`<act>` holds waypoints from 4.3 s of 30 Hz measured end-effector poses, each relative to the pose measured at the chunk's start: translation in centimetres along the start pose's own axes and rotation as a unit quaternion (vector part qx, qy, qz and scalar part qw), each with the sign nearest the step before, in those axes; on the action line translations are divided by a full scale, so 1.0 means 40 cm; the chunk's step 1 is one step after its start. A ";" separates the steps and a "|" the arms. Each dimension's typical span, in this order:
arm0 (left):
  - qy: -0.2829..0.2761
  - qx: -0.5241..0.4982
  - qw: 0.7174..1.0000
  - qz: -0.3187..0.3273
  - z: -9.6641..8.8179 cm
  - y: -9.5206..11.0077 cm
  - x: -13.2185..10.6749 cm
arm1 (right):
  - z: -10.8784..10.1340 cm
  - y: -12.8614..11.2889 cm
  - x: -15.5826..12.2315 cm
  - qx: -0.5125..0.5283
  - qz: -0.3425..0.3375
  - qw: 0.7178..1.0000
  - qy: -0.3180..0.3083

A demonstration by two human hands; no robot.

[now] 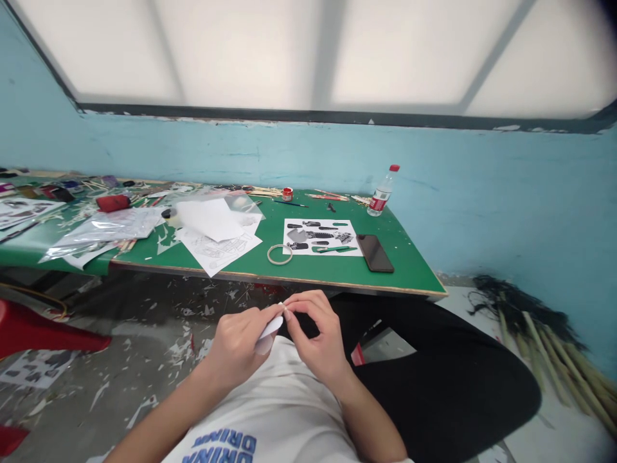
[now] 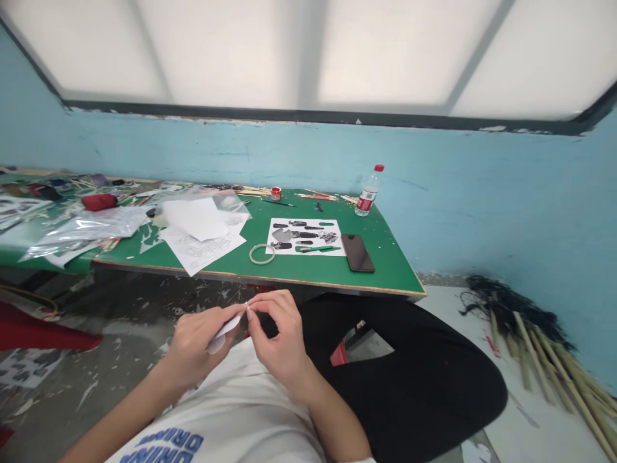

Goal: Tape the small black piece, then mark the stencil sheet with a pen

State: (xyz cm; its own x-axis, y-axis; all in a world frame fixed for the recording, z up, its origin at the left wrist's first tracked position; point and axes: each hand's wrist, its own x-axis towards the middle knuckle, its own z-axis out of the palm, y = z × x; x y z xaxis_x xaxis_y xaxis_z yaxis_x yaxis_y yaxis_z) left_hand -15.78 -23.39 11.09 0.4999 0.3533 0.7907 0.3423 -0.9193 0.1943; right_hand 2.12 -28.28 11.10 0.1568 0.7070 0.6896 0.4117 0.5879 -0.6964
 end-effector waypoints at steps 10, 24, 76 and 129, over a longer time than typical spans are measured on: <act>0.016 -0.087 0.990 -0.107 -0.006 0.020 0.038 | -0.005 -0.002 -0.001 0.026 0.026 0.999 -0.008; -0.057 -0.084 0.994 -0.042 -0.034 -0.031 0.027 | -0.003 0.001 -0.003 -0.022 -0.022 0.999 -0.043; 0.070 0.017 0.990 0.124 -0.016 0.041 0.058 | -0.020 -0.043 -0.027 0.053 -0.020 0.995 0.078; 0.056 0.082 0.988 0.117 -0.012 0.051 0.047 | -0.016 -0.034 -0.015 0.109 0.029 0.992 0.059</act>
State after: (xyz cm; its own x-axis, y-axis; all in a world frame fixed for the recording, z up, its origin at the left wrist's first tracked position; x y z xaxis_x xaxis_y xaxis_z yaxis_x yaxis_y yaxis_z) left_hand -14.52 -24.67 13.23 0.4922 0.1042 0.8642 0.3569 -0.9297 -0.0912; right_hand 2.03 -29.75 11.76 0.2829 0.6987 0.6571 0.1967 0.6283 -0.7527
